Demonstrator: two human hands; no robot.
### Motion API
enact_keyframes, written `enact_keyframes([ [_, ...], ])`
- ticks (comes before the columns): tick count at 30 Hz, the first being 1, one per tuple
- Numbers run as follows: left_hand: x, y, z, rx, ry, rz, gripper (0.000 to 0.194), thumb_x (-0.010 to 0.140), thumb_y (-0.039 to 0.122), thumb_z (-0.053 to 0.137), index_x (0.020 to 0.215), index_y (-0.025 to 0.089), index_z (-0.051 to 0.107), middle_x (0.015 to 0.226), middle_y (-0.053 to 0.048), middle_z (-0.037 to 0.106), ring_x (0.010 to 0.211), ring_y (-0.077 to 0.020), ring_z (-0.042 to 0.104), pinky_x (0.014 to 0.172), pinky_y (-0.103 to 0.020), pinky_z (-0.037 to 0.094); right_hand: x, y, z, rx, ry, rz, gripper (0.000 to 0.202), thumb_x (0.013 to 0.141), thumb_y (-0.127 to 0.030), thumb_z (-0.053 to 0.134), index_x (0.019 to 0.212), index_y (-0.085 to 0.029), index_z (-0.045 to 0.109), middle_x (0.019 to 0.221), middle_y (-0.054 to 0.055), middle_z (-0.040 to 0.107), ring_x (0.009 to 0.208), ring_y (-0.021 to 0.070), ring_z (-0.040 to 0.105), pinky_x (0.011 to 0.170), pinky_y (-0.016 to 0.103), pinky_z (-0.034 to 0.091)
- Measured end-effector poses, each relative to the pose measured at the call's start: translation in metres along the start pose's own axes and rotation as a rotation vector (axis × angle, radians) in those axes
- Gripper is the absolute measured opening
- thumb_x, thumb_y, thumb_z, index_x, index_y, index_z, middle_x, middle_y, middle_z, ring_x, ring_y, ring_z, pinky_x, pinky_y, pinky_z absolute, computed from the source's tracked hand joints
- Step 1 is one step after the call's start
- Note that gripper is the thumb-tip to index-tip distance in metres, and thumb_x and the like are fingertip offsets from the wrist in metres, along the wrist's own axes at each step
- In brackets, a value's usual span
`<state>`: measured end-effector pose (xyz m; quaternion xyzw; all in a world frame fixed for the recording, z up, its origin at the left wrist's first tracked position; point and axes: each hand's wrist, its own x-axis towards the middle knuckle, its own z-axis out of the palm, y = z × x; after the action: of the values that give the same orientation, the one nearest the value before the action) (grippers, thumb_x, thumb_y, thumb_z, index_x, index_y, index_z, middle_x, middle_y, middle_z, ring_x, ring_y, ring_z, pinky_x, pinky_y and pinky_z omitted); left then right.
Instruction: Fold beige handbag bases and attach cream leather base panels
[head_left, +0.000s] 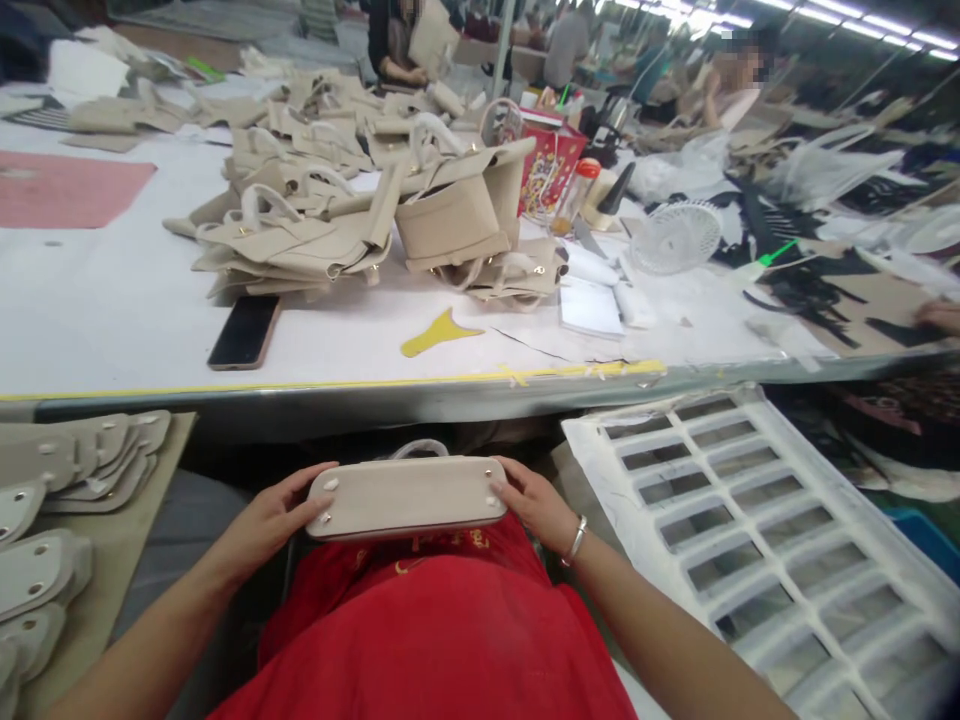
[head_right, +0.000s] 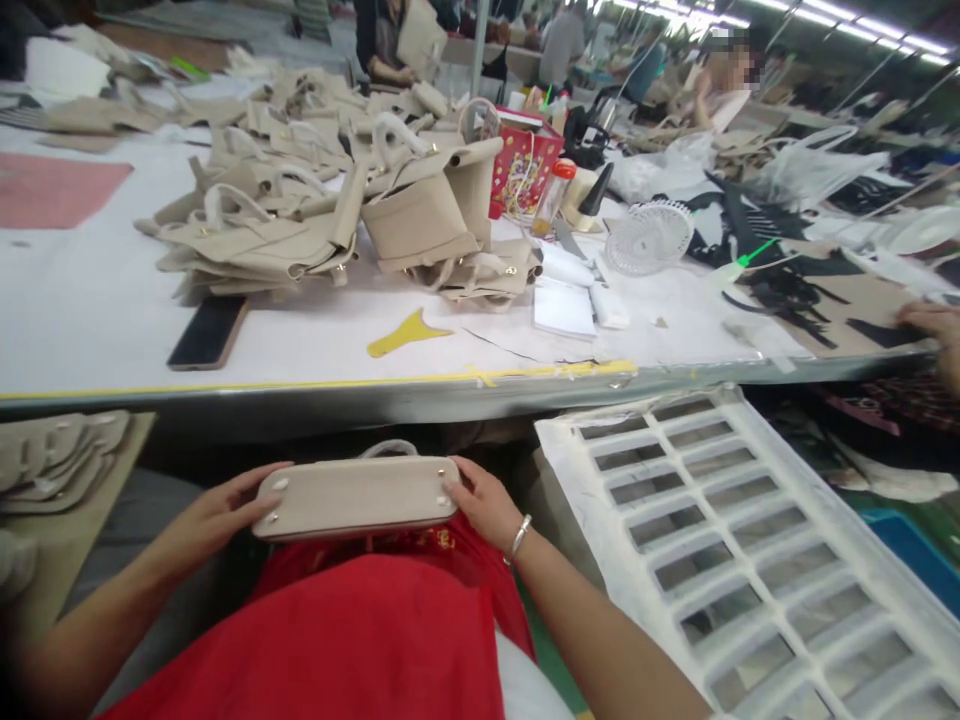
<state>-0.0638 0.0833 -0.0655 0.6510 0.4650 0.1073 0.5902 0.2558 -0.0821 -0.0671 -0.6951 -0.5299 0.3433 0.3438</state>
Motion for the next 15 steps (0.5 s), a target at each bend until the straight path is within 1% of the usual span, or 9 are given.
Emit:
enact_keyframes([
  [1,0.000,-0.001,0.001,-0.029,0.000,-0.010,0.067,0.069,0.052,0.063,0.124,0.016,0.048,0.126,-0.009,0.053,0.113,-0.0269,0.050,0.095,-0.039,0.042,0.002,0.001,0.000,0.028,-0.023,0.011,0.036,0.085,-0.036,0.045,0.115,-0.016,0.052,0.109,0.008,0.061,0.096,0.0181,0.058,0.085,0.033,0.048],
  [4,-0.001,-0.005,0.003,-0.045,0.041,0.002,0.069,0.069,0.052,0.063,0.126,0.015,0.047,0.127,-0.010,0.052,0.116,-0.0277,0.048,0.098,-0.040,0.040,0.005,0.000,0.002,0.058,0.014,0.029,0.035,0.084,-0.036,0.046,0.112,-0.016,0.053,0.106,0.007,0.061,0.093,0.0176,0.058,0.083,0.032,0.048],
  [6,-0.001,-0.007,0.008,-0.007,0.113,0.025,0.066,0.070,0.054,0.061,0.123,0.015,0.050,0.125,-0.010,0.054,0.115,-0.0276,0.049,0.097,-0.038,0.041,0.004,-0.002,0.006,0.059,0.057,0.033,0.033,0.084,-0.037,0.045,0.108,-0.017,0.054,0.102,0.007,0.061,0.090,0.0172,0.058,0.081,0.031,0.048],
  [8,-0.003,-0.008,0.014,0.047,0.203,0.047,0.063,0.071,0.055,0.059,0.120,0.016,0.054,0.123,-0.009,0.055,0.115,-0.0276,0.049,0.096,-0.036,0.041,0.001,-0.004,0.012,0.032,0.132,0.037,0.032,0.085,-0.038,0.041,0.105,-0.017,0.054,0.102,0.007,0.060,0.091,0.0175,0.057,0.082,0.031,0.047],
  [10,-0.009,-0.010,0.020,0.041,0.262,0.051,0.061,0.073,0.055,0.057,0.120,0.016,0.054,0.125,-0.009,0.054,0.117,-0.0274,0.047,0.097,-0.036,0.041,-0.003,-0.004,0.017,0.013,0.183,0.034,0.032,0.087,-0.038,0.038,0.105,-0.017,0.053,0.103,0.008,0.060,0.093,0.0177,0.056,0.084,0.031,0.045],
  [11,-0.014,-0.012,0.022,0.001,0.260,0.047,0.061,0.074,0.054,0.056,0.122,0.017,0.051,0.126,-0.008,0.052,0.118,-0.0271,0.046,0.097,-0.035,0.041,-0.006,-0.004,0.019,0.015,0.189,0.030,0.032,0.088,-0.038,0.036,0.106,-0.017,0.052,0.104,0.008,0.059,0.093,0.0176,0.056,0.085,0.031,0.045],
  [13,-0.026,-0.015,0.026,-0.113,0.207,0.042,0.063,0.076,0.052,0.055,0.128,0.018,0.044,0.130,-0.007,0.050,0.119,-0.0263,0.045,0.098,-0.035,0.040,-0.011,-0.004,0.021,0.027,0.177,0.034,0.032,0.089,-0.035,0.033,0.110,-0.017,0.049,0.106,0.008,0.059,0.094,0.0170,0.057,0.084,0.030,0.045],
  [15,-0.035,-0.012,0.029,-0.159,0.153,0.049,0.066,0.076,0.053,0.055,0.131,0.020,0.040,0.127,-0.006,0.052,0.117,-0.0262,0.047,0.097,-0.035,0.042,-0.016,-0.007,0.023,0.003,0.163,0.072,0.031,0.089,-0.028,0.032,0.114,-0.017,0.046,0.107,0.008,0.059,0.093,0.0161,0.057,0.083,0.028,0.045],
])
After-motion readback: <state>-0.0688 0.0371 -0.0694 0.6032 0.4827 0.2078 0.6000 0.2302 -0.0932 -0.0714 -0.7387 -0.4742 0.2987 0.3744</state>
